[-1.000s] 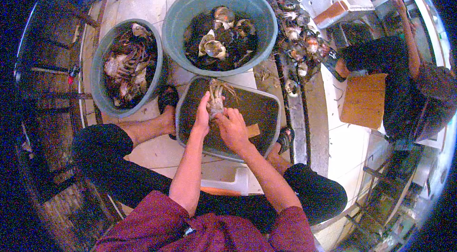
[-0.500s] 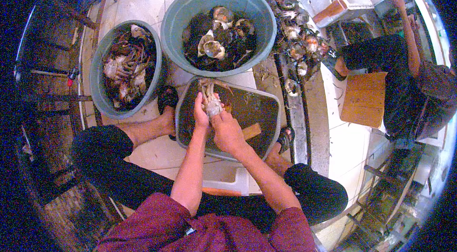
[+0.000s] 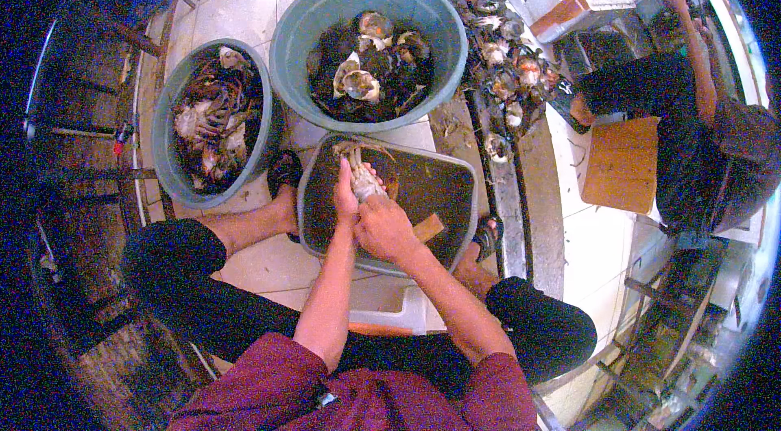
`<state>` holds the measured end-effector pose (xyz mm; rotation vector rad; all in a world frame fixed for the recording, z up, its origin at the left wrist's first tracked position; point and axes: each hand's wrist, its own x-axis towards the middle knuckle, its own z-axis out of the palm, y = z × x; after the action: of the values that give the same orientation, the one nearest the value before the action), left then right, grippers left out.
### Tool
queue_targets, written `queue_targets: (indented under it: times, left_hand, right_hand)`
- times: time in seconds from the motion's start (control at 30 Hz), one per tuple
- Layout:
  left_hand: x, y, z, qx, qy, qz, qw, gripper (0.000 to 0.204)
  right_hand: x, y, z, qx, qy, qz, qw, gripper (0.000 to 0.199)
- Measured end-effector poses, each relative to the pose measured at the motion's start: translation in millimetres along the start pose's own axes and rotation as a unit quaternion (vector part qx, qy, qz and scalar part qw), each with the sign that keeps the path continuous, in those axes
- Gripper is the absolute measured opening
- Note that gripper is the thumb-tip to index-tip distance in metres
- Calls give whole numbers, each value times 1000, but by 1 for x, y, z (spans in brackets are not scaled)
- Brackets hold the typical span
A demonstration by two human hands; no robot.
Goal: The person sits on a low stool and cleans crabs using a small wooden block. They scrub the shell of each crab over a rectangular tray and then place the cleaned crab into a large blue basin. Another person is visible in the background working with seafood.
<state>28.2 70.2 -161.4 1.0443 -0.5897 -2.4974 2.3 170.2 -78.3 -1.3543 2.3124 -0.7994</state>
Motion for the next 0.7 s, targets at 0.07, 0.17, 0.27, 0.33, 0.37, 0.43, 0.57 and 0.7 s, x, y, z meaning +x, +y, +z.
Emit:
queue_targets:
  times: [0.07, 0.17, 0.27, 0.33, 0.37, 0.43, 0.57, 0.7]
  left_hand:
    - [2, -3, -3, 13, 25, 3, 1000, 50]
    - [4, -8, -5, 3, 69, 0, 998, 50]
    - [14, 2, -7, -43, 147, 14, 988, 52]
    - [18, 22, -19, -41, 79, 2, 996, 55]
    - [15, 30, -16, -53, 42, -12, 998, 56]
    - [14, 40, -15, -69, -7, -39, 997, 58]
    - [16, 43, -20, -78, -28, -80, 993, 61]
    - [10, 33, -27, -25, -33, -135, 990, 62]
  right_hand:
    - [-1, 1, 1, 11, 11, -4, 1000, 13]
    - [-3, 1, 2, 22, 12, 1, 1000, 12]
    - [-18, -22, 10, 83, -38, -70, 993, 10]
    - [-19, -30, 6, 61, -70, -28, 995, 10]
    - [-21, -25, 3, 48, -71, -17, 996, 9]
    - [-23, -10, -4, 71, -94, 44, 992, 14]
    - [-19, 14, -29, 171, -68, 186, 965, 13]
    - [-8, 56, -32, 229, 137, 239, 934, 20]
